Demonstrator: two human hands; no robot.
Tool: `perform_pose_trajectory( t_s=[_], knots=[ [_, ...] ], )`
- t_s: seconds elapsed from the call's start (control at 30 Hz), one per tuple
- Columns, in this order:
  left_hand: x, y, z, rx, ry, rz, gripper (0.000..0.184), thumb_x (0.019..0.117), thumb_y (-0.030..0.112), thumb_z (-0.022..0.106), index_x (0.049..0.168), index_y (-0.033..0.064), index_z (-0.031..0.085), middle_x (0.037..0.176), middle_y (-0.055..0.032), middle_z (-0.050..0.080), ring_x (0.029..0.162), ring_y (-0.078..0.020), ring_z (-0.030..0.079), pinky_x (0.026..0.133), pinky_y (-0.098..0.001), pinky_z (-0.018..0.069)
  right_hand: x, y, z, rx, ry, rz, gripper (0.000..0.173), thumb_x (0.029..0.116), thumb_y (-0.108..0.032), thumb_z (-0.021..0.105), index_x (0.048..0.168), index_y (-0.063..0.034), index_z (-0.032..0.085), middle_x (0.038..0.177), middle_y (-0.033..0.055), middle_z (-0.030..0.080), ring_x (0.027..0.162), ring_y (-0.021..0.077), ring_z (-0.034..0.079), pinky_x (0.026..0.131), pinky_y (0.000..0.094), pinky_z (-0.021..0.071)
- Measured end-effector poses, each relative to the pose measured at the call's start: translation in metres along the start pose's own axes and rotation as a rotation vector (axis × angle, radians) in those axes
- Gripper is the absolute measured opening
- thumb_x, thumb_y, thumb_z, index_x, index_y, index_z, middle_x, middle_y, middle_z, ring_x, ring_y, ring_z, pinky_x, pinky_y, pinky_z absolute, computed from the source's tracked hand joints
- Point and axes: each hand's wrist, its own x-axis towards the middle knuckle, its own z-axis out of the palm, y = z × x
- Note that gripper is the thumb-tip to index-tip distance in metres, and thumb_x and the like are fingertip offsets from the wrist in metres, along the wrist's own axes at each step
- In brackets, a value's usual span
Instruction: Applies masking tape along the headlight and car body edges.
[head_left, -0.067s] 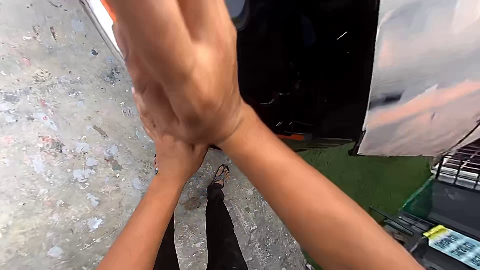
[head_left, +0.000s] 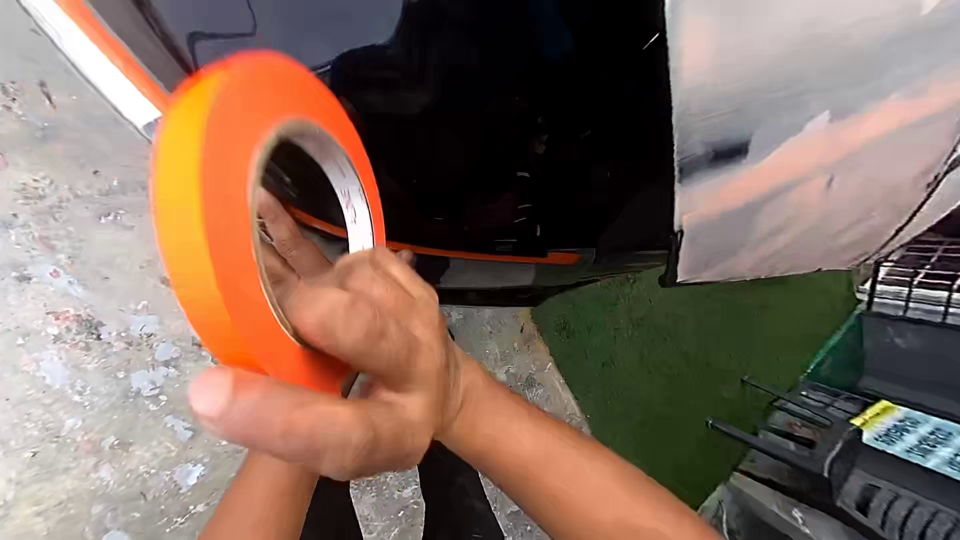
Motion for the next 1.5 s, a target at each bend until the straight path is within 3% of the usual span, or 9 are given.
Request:
perform_pose_trajectory(
  t_s=[0.1,0.3,0.43,0.63,0.8,0.97,1.2,1.33,1.5],
  knots=[
    [-0.003,0.03,-0.032,0.134,-0.346,0.12,0.121,0.0867,0.07,0.063,0.163,-0.0016,0.002,0.166,-0.0357,-0.005,0.154,-0.0536,-0.001,0.119,-0.0733,0.0068,-0.16,-0.063,-0.043,-0.116,0.116,0.478,0.032,0.1003,-0.027,0.053,0.131,-0.0193,0.057,0.107,0.0063,0.063,0.092,0.0196,0.065,0.082,0.0358,0.0569],
    [-0.087,0.071,-0.024,-0.034,-0.517,0.535,0.104,0.0781,0.052,0.079,0.159,0.0124,0.028,0.166,-0.0326,0.005,0.155,-0.0509,0.005,0.121,-0.0698,0.0114,-0.324,-0.115,-0.116,-0.143,0.359,1.361,0.047,0.1067,-0.045,0.047,0.133,-0.0086,0.062,0.084,0.0008,0.068,0.066,0.0103,0.063,0.058,0.0316,0.0577],
    [-0.123,0.113,-0.023,-0.121,-1.113,0.631,0.053,0.0946,0.055,0.062,0.13,0.0152,0.067,0.147,-0.0105,0.056,0.142,-0.0302,0.047,0.112,-0.0567,0.0429,-0.326,-0.082,-0.156,0.011,0.454,1.378,0.044,0.1081,-0.035,0.045,0.084,-0.01,0.071,0.066,-0.0024,0.064,0.054,0.0069,0.06,0.049,0.0273,0.0523],
    [-0.163,0.143,-0.015,-0.267,-1.858,0.024,0.092,0.0928,0.068,0.059,0.153,0.0026,0.036,0.114,-0.0065,0.07,0.098,-0.0177,0.071,0.085,-0.0392,0.0633,-0.286,-0.033,-0.194,0.507,0.859,1.301,0.034,0.1063,-0.026,0.05,0.088,-0.0043,0.069,0.066,0.0022,0.061,0.053,0.0099,0.056,0.048,0.0263,0.0484],
    [-0.193,0.158,-0.031,-0.694,-1.361,-0.491,0.068,0.0969,0.007,0.058,0.156,0.0055,0.026,0.069,-0.0081,0.056,0.047,-0.0132,0.055,0.045,-0.0286,0.0533,-0.296,0.017,-0.227,0.275,0.791,1.392,0.028,0.0999,-0.028,0.065,0.121,-0.0097,0.066,0.098,0.0043,0.071,0.084,0.0139,0.071,0.074,0.0341,0.0619],
    [-0.189,0.165,-0.04,-0.659,-1.04,-0.141,0.049,0.1057,-0.001,0.04,0.154,-0.0071,0.03,0.087,-0.012,0.074,0.042,-0.0074,0.054,0.036,-0.02,0.0459,-0.297,0.098,-0.263,-0.05,0.77,1.38,0.041,0.0954,-0.017,0.068,0.135,-0.0105,0.061,0.114,0.011,0.068,0.085,0.0194,0.07,0.073,0.0378,0.0616],
    [-0.156,0.164,-0.022,-0.26,-0.616,0.797,0.043,0.0968,0.016,0.061,0.136,0.0005,0.057,0.107,-0.0042,0.051,0.087,-0.0025,0.051,0.075,-0.0162,0.0439,-0.29,0.161,-0.279,-0.28,0.684,1.311,0.02,0.0954,-0.021,0.068,0.112,-0.0108,0.067,0.104,0.0082,0.067,0.086,0.0209,0.069,0.074,0.0436,0.0609],
    [-0.145,0.174,0.004,-0.184,-0.542,0.96,0.019,0.0886,0.02,0.071,0.104,0.0112,0.078,0.106,-0.0073,0.052,0.106,-0.014,0.05,0.095,-0.0259,0.0396,-0.297,0.161,-0.273,-0.241,0.688,1.214,0.01,0.0982,-0.02,0.063,0.102,-0.0115,0.066,0.098,0.0062,0.063,0.077,0.0184,0.064,0.067,0.0403,0.0573],
    [-0.14,0.183,0.036,-0.029,-0.604,0.972,0.03,0.0885,0.026,0.074,0.118,0.0185,0.077,0.119,-0.0108,0.052,0.115,-0.0232,0.048,0.099,-0.0426,0.0364,-0.313,0.136,-0.261,-0.391,0.582,1.072,0.012,0.0999,-0.02,0.058,0.1,-0.0122,0.067,0.097,0.0044,0.06,0.073,0.0152,0.062,0.059,0.0367,0.0552]
  ],
)
